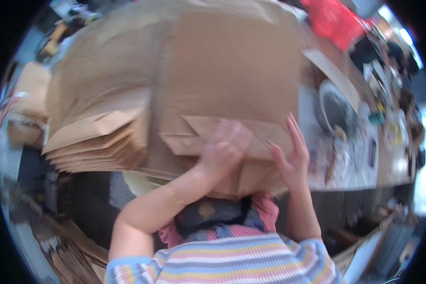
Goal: The person repeatedly applies glue to the inner flaps of brown paper bags using a brush, then folds and presses the flaps to seal them. The process is repeated on multiple bags in a continuous loop.
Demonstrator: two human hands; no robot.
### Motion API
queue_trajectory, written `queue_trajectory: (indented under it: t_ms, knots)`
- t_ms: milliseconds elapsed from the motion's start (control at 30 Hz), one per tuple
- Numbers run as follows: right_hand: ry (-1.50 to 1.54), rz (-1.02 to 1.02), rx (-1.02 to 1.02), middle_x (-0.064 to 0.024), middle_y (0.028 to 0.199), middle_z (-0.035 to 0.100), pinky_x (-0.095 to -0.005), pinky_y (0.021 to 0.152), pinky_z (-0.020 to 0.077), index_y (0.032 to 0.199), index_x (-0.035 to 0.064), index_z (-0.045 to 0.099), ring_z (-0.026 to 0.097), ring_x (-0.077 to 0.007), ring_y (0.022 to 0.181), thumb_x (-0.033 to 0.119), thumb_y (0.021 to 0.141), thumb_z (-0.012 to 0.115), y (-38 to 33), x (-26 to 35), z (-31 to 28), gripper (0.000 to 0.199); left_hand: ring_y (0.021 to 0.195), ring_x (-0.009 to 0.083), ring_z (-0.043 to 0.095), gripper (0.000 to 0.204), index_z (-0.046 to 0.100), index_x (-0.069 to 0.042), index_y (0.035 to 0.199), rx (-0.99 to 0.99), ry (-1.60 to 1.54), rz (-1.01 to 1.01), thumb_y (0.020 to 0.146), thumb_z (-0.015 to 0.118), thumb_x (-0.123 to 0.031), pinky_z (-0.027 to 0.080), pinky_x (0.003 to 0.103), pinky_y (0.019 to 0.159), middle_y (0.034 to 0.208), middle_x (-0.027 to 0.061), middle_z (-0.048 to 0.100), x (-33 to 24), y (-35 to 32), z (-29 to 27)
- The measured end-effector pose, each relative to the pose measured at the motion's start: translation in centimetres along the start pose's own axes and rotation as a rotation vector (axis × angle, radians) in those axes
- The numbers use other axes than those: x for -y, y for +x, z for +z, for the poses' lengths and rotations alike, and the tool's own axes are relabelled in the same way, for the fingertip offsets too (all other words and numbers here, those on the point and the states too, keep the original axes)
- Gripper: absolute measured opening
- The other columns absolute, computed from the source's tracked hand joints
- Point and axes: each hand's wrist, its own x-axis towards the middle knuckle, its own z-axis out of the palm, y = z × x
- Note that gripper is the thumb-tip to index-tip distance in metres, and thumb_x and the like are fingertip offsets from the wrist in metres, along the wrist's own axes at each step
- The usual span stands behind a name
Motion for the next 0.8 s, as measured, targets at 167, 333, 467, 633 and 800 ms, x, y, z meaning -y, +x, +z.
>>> queue_trajectory:
  t_ms: [167, 333, 467, 633, 800]
  knots:
    - [0.02, -0.128, 0.179, -0.0192, 0.126, 0.062, -0.0482, 0.11, 0.0368, 0.122, 0.0002, 0.062, 0.056, -0.0346, 0.121, 0.007, 0.076, 0.072, -0.9, 0.4, -0.1, 0.047, 0.084, 0.0275, 0.066, 0.024, 0.067, -0.002, 0.091, 0.278, 0.216, -0.135, 0.077, 0.059, -0.02, 0.05, 0.043, 0.082, 0.09, 0.0139, 0.068, 3.1, 4.3, -3.6]
    - [0.069, -0.114, 0.321, -0.0168, 0.121, 0.065, -0.0498, 0.109, 0.0373, 0.116, 0.0018, 0.064, 0.06, -0.0328, 0.115, 0.004, 0.076, 0.07, -1.5, 0.7, 1.0, 0.041, 0.075, 0.0249, 0.064, 0.009, 0.063, -0.006, 0.072, -0.043, 0.3, -0.054, 0.066, 0.06, -0.012, 0.052, 0.036, 0.075, 0.07, 0.0092, 0.062, 12.0, 0.2, -14.2]
    - [0.109, -0.137, 0.368, -0.0168, 0.118, 0.066, -0.0504, 0.108, 0.0385, 0.113, 0.0018, 0.065, 0.062, -0.0338, 0.112, 0.006, 0.077, 0.07, -1.9, -0.1, 2.2, 0.036, 0.108, 0.0298, 0.064, 0.037, 0.068, -0.004, 0.109, 0.064, 0.469, -0.258, 0.076, 0.053, 0.004, 0.051, 0.04, 0.096, 0.118, 0.014, 0.066, 19.9, -7.5, -21.8]
    - [0.088, -0.176, 0.442, -0.0163, 0.115, 0.067, -0.0513, 0.106, 0.0402, 0.109, 0.0021, 0.066, 0.063, -0.0343, 0.107, 0.008, 0.078, 0.069, -1.9, 0.4, 3.0, 0.031, 0.105, 0.0313, 0.063, 0.033, 0.066, -0.001, 0.112, 0.112, 0.275, -0.348, 0.082, 0.051, -0.001, 0.051, 0.04, 0.092, 0.112, 0.0159, 0.067, 23.1, -15.2, -23.4]
    - [0.07, -0.191, 0.475, -0.0152, 0.112, 0.068, -0.0519, 0.105, 0.0416, 0.107, 0.0024, 0.066, 0.063, -0.0335, 0.106, 0.006, 0.077, 0.069, -2.2, 0.9, 3.9, 0.03, 0.101, 0.0316, 0.063, 0.026, 0.065, 0.0, 0.108, 0.203, 0.148, -0.464, 0.088, 0.05, -0.007, 0.051, 0.039, 0.086, 0.106, 0.0169, 0.067, 21.0, -17.3, -20.5]
